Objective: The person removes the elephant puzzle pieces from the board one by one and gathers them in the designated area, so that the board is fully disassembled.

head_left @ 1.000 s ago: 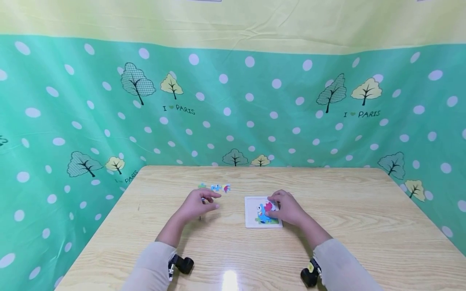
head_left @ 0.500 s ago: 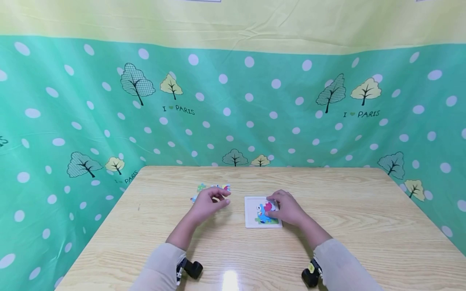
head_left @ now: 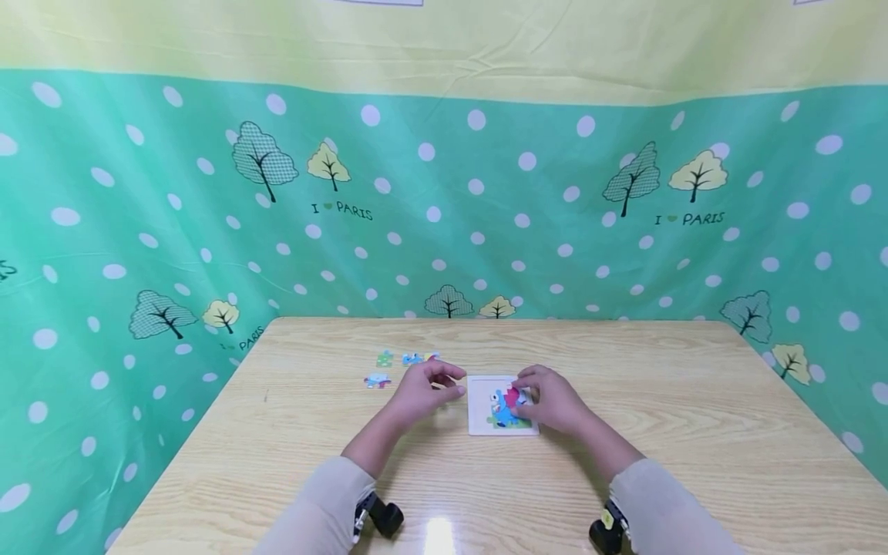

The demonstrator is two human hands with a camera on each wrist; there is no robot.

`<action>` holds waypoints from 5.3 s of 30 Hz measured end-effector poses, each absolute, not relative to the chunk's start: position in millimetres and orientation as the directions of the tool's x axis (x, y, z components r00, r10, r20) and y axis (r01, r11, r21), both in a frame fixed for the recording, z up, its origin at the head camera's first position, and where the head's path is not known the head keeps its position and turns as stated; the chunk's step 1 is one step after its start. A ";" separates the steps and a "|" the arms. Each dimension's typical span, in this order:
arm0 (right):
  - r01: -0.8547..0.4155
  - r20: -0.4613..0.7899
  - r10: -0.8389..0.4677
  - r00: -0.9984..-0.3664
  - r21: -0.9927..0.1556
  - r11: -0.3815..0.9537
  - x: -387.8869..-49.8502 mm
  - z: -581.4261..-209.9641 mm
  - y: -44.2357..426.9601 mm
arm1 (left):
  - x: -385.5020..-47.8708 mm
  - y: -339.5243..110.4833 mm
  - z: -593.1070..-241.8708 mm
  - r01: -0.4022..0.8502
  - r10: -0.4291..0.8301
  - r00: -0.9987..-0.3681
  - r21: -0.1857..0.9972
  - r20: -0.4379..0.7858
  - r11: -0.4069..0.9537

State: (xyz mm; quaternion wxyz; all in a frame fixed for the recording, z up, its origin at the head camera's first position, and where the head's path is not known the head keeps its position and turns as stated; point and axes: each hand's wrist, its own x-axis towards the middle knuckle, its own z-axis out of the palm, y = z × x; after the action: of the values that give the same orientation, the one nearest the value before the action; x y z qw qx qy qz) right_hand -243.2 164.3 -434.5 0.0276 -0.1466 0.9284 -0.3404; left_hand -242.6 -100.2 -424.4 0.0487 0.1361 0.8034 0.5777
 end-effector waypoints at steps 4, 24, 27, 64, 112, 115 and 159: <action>-0.261 0.047 -0.300 -0.953 -0.632 0.730 -241.2 -433.9 163.6 | -242.6 -91.5 -426.2 0.146 0.298 -0.953 0.944 0.053 0.297; -0.314 0.057 -0.358 -0.932 -0.619 0.720 -240.8 -436.9 165.9 | -248.9 -58.1 -430.5 0.160 0.345 -0.939 0.891 0.004 0.424; -0.310 0.059 -0.355 -0.933 -0.634 0.709 -241.3 -437.8 166.7 | -250.6 -53.8 -431.6 0.182 0.358 -0.934 0.864 0.002 0.470; -0.282 0.041 -0.350 -0.936 -0.684 0.672 -243.1 -444.0 169.1 | -264.5 -41.7 -435.6 0.309 0.479 -0.873 0.653 -0.094 0.691; -0.299 0.038 -0.374 -0.927 -0.678 0.671 -243.3 -444.7 169.9 | -267.3 -37.4 -437.1 0.177 0.386 -0.920 0.797 -0.075 0.577; -0.287 0.033 -0.361 -0.932 -0.675 0.679 -244.5 -446.4 170.2 | -267.5 -38.4 -436.8 0.182 0.397 -0.916 0.815 -0.063 0.551; -0.284 0.044 -0.338 -0.940 -0.647 0.707 -243.3 -445.8 169.4 | -256.6 -104.4 -431.0 0.173 0.364 -0.931 0.900 0.018 0.400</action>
State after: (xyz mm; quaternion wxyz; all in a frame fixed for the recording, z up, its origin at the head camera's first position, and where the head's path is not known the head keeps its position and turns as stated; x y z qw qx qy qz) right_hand -243.3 169.4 -445.8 0.0388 -0.1685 0.9231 -0.3436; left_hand -256.6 -104.4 -431.0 0.0908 0.1614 0.8316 0.5235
